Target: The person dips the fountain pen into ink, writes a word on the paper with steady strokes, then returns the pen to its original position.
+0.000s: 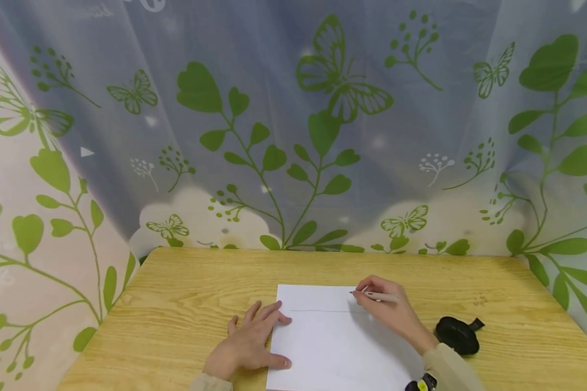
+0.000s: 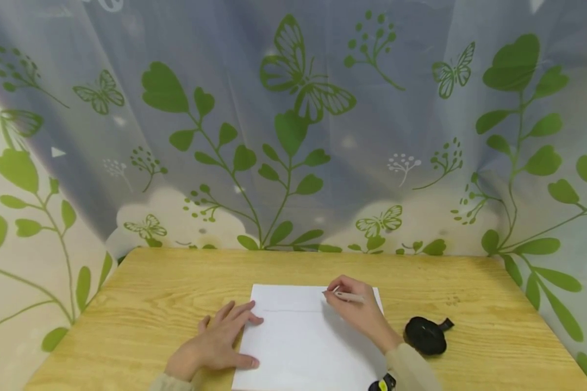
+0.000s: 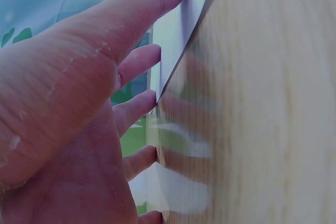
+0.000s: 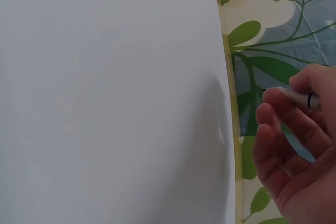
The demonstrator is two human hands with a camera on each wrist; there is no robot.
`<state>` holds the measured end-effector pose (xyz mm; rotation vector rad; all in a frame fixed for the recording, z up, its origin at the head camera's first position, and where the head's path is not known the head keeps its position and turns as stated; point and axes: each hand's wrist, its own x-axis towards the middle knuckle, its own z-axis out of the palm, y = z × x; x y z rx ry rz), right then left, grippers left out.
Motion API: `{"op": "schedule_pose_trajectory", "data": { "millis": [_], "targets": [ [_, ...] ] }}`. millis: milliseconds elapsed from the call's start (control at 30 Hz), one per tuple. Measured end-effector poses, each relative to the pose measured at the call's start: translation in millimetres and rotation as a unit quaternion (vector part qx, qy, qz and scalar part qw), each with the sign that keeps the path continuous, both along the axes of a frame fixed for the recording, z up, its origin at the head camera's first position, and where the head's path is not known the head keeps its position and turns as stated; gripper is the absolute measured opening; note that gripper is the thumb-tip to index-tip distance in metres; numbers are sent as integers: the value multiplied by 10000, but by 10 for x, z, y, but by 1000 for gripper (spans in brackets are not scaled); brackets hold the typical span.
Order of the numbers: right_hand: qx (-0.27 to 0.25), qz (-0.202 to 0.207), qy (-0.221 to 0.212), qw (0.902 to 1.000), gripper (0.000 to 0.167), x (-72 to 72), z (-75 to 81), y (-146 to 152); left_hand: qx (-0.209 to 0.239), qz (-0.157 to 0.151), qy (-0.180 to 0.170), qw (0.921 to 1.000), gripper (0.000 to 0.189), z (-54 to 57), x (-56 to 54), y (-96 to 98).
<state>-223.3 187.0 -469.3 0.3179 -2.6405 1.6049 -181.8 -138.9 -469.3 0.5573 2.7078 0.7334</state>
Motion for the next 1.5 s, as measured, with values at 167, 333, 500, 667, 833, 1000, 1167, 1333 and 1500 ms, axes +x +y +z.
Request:
{"op": "schedule_pose_trajectory", "data": {
  "millis": [167, 333, 500, 667, 833, 1000, 1167, 1333, 1500],
  "targets": [
    [-128, 37, -116, 9998, 16, -67, -33, -44, 38, -4, -9, 10000, 67, 9, 4, -6],
    [-106, 14, -169, 9998, 15, -137, -64, -61, 72, -18, -60, 10000, 67, 18, 7, -5],
    [-111, 3, -279, 9996, 15, -200, -92, -70, 88, -18, -86, 9999, 67, 19, 15, -6],
    [-118, -8, -362, 9993, 13, -258, -108, -80, 96, 2, -39, 9999, 68, 12, 7, -8],
    [-43, 10, -457, 9989, 9, -290, -128, -106, 66, 2, -5, 10000, 68, 14, 1, -10],
    [14, 0, -513, 9987, 8, -298, -139, -120, 12, 12, -14, 10000, 67, 12, 0, -13],
    [14, -5, -495, 9988, 9, -307, -141, -121, 36, 2, -24, 10000, 67, -2, -3, -16],
    [23, 5, -470, 9989, 8, -319, -147, -123, 65, -9, -31, 10000, 67, 0, 0, -17],
    [147, -51, -505, 9986, 7, -332, -150, -137, 81, 8, -72, 9999, 67, 5, 5, -18]
  ]
}}
